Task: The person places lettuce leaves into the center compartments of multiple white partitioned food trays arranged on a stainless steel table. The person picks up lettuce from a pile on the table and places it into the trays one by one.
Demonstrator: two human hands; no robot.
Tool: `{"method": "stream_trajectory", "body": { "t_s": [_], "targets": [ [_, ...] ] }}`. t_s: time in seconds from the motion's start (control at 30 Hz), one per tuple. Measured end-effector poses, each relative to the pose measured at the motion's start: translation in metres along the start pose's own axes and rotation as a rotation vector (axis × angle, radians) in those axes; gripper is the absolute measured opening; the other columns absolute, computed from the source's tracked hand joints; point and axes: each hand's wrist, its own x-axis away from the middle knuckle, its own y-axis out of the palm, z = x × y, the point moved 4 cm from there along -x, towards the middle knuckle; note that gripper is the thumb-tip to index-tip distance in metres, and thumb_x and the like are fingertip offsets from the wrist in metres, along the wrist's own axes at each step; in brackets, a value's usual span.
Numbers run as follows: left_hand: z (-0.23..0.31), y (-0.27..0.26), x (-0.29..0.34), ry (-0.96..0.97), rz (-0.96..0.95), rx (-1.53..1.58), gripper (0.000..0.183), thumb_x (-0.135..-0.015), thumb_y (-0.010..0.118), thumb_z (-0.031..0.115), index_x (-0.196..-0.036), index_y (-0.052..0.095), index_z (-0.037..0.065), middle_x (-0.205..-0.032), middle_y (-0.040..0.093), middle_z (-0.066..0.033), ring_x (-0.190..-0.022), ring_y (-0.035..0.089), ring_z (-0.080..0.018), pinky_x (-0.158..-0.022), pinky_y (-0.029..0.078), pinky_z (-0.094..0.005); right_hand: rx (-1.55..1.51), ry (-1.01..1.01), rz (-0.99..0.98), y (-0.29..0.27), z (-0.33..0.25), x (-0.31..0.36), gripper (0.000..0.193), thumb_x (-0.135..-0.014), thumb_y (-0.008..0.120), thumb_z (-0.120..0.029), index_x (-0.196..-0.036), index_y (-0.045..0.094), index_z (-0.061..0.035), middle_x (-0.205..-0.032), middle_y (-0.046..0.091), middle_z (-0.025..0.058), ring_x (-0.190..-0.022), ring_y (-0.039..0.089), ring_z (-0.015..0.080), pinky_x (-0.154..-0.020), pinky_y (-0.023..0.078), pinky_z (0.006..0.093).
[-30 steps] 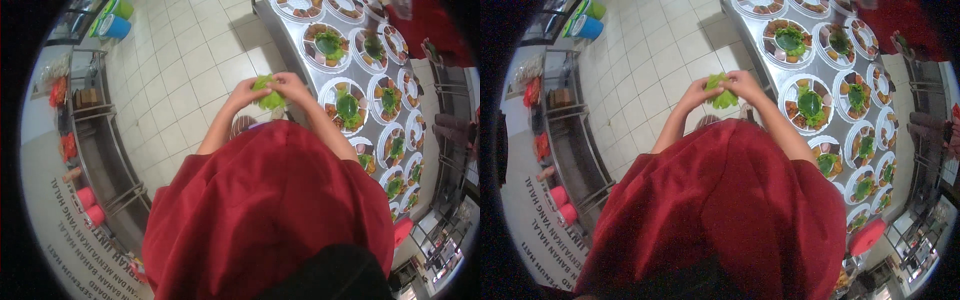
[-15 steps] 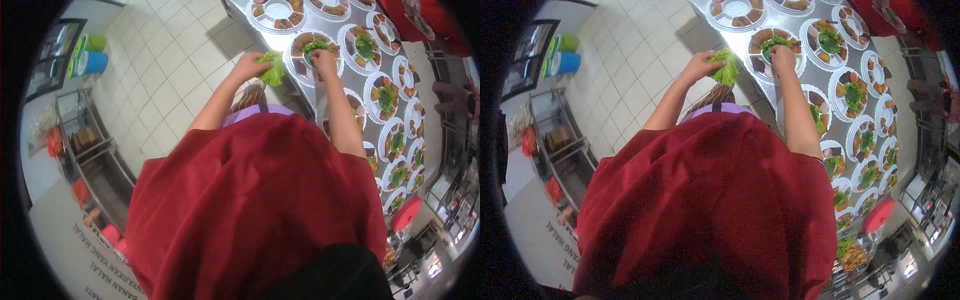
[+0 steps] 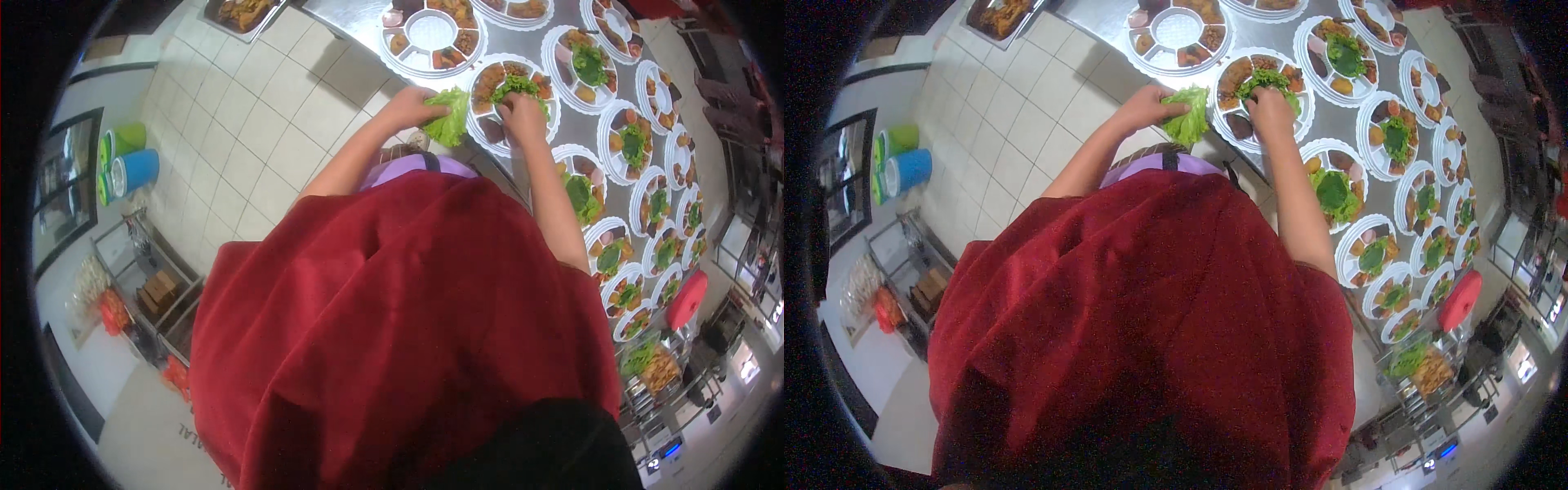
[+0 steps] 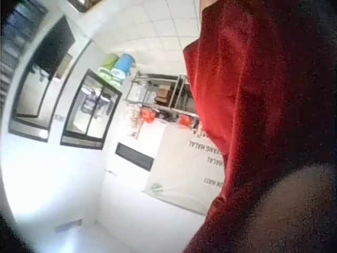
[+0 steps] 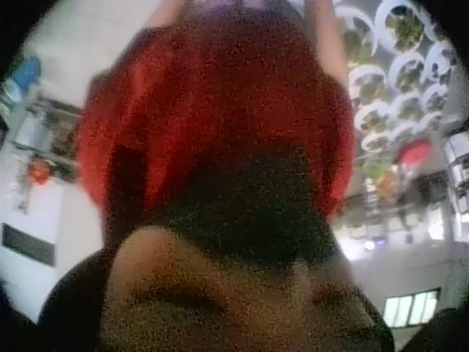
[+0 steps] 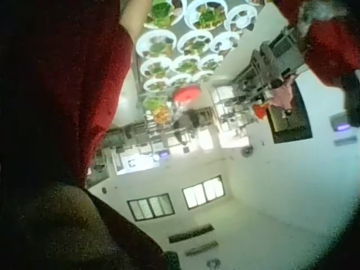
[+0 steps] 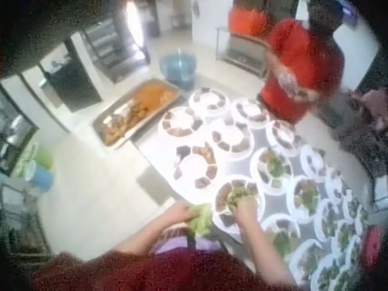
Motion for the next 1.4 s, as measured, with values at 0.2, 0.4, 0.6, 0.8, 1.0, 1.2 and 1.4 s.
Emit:
{"method": "stream_trajectory", "body": {
  "t_s": [0.2, 0.4, 0.6, 0.8, 1.0, 1.2, 1.4],
  "targets": [
    [0.011, -0.006, -0.014, -0.023, -0.068, 0.048, 0.034, -0.074, 0.065, 0.028, -0.094, 0.064, 0.001, -0.07, 0.061, -0.0041, -0.058, 0.054, -0.0101, -0.055, 0.044, -0.0252, 0.117, 0.226, 0.013, 0.006, -0.008, -0.009, 0.028, -0.069, 0.066, -0.025, -0.083, 0.06, -0.0008, -0.088, 0.059, 0.0196, -0.084, 0.059, 0.033, -0.071, 0.049, 0.0413],
    [0.003, -0.007, -0.015, -0.046, -0.093, 0.03, 0.037, -0.073, 0.066, 0.03, -0.095, 0.063, 0.0, -0.075, 0.063, -0.0074, -0.064, 0.057, -0.0129, -0.062, 0.045, -0.0272, 0.103, 0.327, -0.061, 0.015, 0.002, -0.016, 0.032, -0.068, 0.064, -0.023, -0.093, 0.06, -0.0038, -0.088, 0.06, 0.0206, -0.082, 0.058, 0.035, -0.072, 0.046, 0.0423],
    [-0.004, -0.019, -0.014, -0.051, -0.085, -0.058, 0.04, -0.071, 0.066, 0.032, -0.095, 0.063, 0.0, -0.077, 0.063, -0.0121, -0.069, 0.058, -0.0163, -0.066, 0.045, -0.0298, 0.049, 0.378, 0.015, -0.001, 0.028, -0.009, 0.029, -0.07, 0.065, -0.019, -0.095, 0.06, -0.0042, -0.085, 0.061, 0.0189, -0.08, 0.059, 0.0332, -0.069, 0.047, 0.0421],
    [0.004, -0.022, -0.013, -0.058, -0.12, -0.001, 0.039, -0.073, 0.066, 0.034, -0.095, 0.063, 0.002, -0.074, 0.062, -0.0061, -0.064, 0.056, -0.012, -0.062, 0.045, -0.0268, 0.22, 0.447, -0.019, -0.002, -0.002, -0.003, 0.035, -0.069, 0.069, -0.023, -0.094, 0.056, -0.0028, -0.092, 0.06, 0.0167, -0.087, 0.059, 0.0308, -0.072, 0.048, 0.0413],
    [-0.003, -0.022, -0.02, 0.023, -0.15, -0.054, 0.039, -0.074, 0.065, 0.034, -0.096, 0.063, 0.002, -0.076, 0.063, -0.0061, -0.065, 0.056, -0.012, -0.063, 0.045, -0.0272, 0.092, 0.537, 0.023, -0.001, 0.005, -0.003, 0.035, -0.068, 0.07, -0.023, -0.098, 0.055, -0.0108, -0.093, 0.059, 0.0152, -0.089, 0.058, 0.0305, -0.071, 0.047, 0.042],
    [0.002, -0.018, -0.027, 0.002, -0.217, -0.119, 0.038, -0.075, 0.064, 0.034, -0.097, 0.063, 0.002, -0.077, 0.063, -0.008, -0.067, 0.056, -0.0128, -0.065, 0.045, -0.0282, -0.064, 0.462, 0.248, -0.012, 0.014, 0.008, 0.021, -0.069, 0.067, -0.021, -0.084, 0.057, -0.0088, -0.082, 0.058, 0.0136, -0.081, 0.056, 0.0323, -0.065, 0.044, 0.0427],
    [0.029, 0.025, -0.056, 0.29, -0.246, -0.201, 0.037, -0.077, 0.061, 0.033, -0.099, 0.062, 0.003, -0.071, 0.062, -0.0086, -0.065, 0.057, -0.0139, -0.063, 0.045, -0.0283, -0.29, 0.327, 0.604, -0.069, 0.039, 0.052, 0.017, -0.073, 0.065, -0.016, -0.081, 0.057, -0.004, -0.076, 0.058, 0.0121, -0.072, 0.058, 0.0259, -0.062, 0.044, 0.0348]
  ]
}}
